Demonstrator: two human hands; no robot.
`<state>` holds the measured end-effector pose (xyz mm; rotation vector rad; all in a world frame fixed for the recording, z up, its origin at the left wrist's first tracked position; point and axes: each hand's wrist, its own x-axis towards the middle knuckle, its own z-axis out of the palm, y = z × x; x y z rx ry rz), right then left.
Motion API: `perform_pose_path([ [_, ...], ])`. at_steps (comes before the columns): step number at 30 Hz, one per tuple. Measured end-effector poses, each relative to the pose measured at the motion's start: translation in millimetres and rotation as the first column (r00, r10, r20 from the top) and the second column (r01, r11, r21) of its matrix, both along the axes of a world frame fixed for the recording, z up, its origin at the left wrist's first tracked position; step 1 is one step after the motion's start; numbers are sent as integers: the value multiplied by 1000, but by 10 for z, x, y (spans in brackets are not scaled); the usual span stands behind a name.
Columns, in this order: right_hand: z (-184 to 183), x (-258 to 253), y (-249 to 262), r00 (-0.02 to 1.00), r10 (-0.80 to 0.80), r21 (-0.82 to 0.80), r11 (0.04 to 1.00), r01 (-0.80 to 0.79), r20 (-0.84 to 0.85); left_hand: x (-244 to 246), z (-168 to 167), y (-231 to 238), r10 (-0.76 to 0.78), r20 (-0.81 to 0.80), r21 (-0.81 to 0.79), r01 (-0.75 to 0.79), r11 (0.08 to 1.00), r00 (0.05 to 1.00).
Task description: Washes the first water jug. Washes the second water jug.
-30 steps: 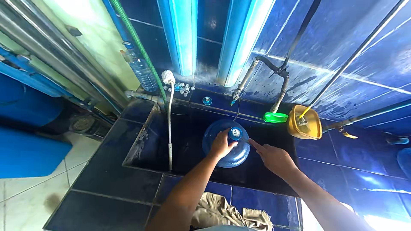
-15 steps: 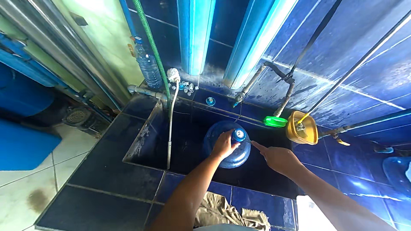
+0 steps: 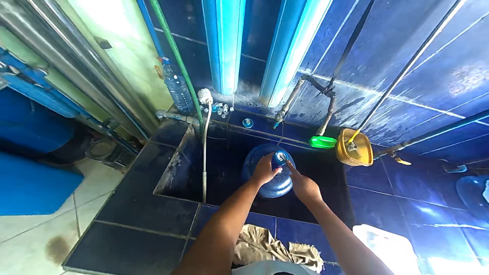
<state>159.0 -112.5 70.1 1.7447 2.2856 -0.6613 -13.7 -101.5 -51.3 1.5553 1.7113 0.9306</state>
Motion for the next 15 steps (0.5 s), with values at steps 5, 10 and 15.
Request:
perform_pose_path([
  [5,-210,373,185,891,-224,-37,973,228,-395,-43,709,-112,-4,-234,211,55,976,972],
  [10,-621,-115,492,972,-6,-239,970,-52,-234,311,1414,26,-314,-665,-212,232,949,678],
  [15,-764,-366,595,994,63,-226,971,-81,-85,464,1553,242,-429,-756,-366,225,903,494],
])
